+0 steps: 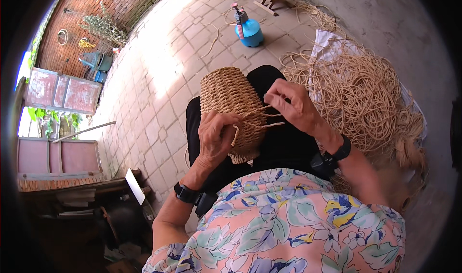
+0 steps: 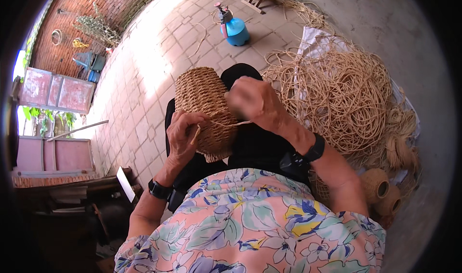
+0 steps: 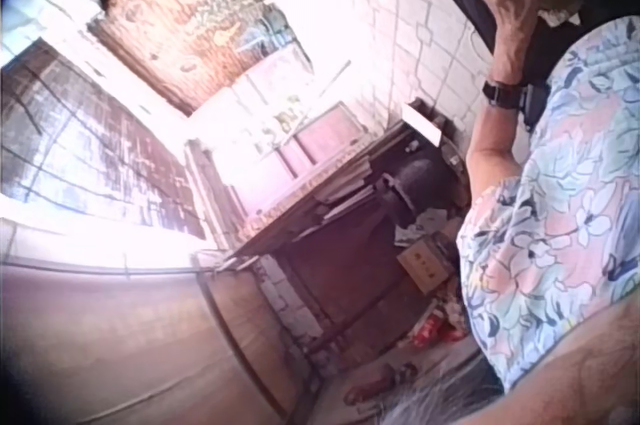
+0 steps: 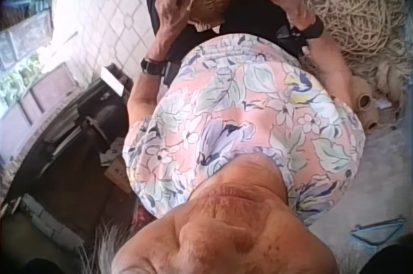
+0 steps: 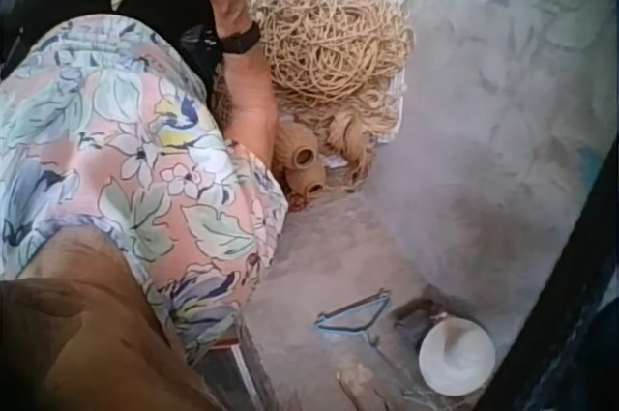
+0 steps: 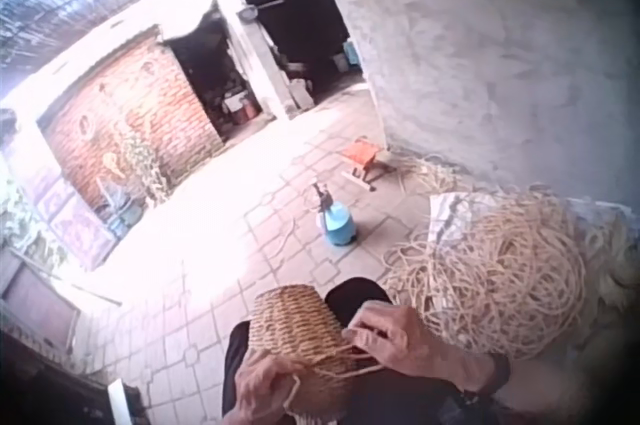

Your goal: Weaving a straw or wicker basket by hand, then trimming the excess material.

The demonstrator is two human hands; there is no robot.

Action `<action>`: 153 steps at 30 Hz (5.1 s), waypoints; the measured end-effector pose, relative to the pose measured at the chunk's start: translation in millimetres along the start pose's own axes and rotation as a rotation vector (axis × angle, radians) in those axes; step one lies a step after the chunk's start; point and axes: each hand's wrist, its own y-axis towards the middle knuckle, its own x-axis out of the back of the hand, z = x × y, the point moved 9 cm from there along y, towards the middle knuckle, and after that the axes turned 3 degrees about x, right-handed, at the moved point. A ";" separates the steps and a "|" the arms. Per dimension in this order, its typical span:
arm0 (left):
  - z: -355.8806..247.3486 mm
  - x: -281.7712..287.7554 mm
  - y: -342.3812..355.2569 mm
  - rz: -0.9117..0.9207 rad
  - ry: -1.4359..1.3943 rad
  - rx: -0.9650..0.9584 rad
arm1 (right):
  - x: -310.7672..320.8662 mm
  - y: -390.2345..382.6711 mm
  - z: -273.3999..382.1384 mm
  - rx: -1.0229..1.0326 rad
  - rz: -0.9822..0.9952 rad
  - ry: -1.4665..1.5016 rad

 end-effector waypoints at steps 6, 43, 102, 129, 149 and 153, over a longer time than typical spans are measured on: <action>4.1 -0.5 1.2 0.004 0.031 0.007 | -36.1 10.9 -19.7 -0.002 0.212 -0.381; 33.4 -6.1 0.8 0.011 -0.129 0.523 | -38.9 12.6 -22.0 -0.032 0.386 0.052; 54.5 -17.2 -4.0 0.141 -0.418 0.668 | -71.2 -0.5 -9.0 0.168 0.243 -0.012; -3.4 -2.4 21.5 -0.016 0.396 0.081 | -67.4 16.0 -10.2 0.298 0.104 0.012; 16.8 3.5 4.0 -0.119 0.294 0.102 | -85.0 41.5 -12.2 0.352 0.577 0.085; 16.0 3.9 6.0 -0.067 0.250 0.121 | -83.3 38.6 -7.8 0.382 0.544 0.057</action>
